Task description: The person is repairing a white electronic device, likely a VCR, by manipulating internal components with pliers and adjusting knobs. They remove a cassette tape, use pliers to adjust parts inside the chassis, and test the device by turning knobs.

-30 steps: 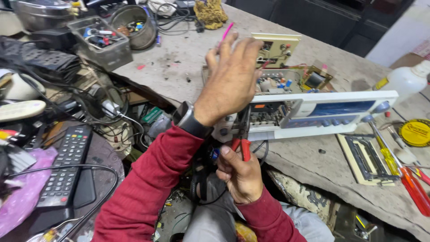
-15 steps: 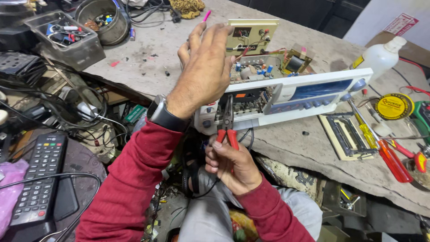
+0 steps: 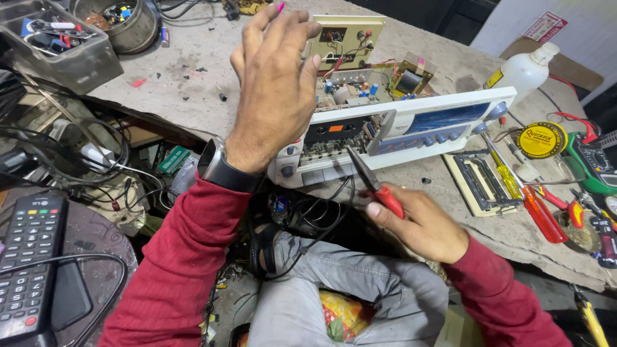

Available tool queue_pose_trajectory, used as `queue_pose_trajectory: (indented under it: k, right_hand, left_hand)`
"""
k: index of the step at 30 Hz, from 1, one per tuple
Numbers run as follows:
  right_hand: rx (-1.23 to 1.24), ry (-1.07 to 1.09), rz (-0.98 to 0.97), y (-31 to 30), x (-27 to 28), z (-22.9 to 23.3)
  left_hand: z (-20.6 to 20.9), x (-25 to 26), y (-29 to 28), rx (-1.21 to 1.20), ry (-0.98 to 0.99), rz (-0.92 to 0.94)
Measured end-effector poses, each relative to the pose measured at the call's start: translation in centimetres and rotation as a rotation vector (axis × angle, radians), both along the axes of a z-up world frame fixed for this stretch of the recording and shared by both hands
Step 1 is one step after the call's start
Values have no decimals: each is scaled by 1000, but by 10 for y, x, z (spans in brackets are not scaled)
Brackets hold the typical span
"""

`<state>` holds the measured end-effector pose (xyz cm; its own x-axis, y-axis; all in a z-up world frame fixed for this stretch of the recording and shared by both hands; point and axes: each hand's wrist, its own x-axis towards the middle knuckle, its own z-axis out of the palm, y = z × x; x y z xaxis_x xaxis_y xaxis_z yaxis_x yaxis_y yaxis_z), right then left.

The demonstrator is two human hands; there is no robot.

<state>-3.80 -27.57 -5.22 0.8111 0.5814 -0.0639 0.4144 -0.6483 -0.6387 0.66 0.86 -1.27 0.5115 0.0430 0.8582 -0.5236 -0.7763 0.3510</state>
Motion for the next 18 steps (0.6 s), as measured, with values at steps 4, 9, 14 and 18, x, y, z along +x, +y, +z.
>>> queue_pose_trajectory:
  k: [4,9,14,18]
  right_hand:
    - [-287,-349,-124,-14,3,21]
    - [-105,-343,-169,-23,-1,8]
    - [-20,-288,-199,-25,-6,-12]
    - [-23,-222,-225,-32,-4,-21]
  left_hand:
    - [-2,-31,-6,89,-254,130]
    - [-17,-51,-47,512,-282,287]
    - [-16,-43,-50,631,-194,352]
    - [-17,-40,-49,659,-247,310]
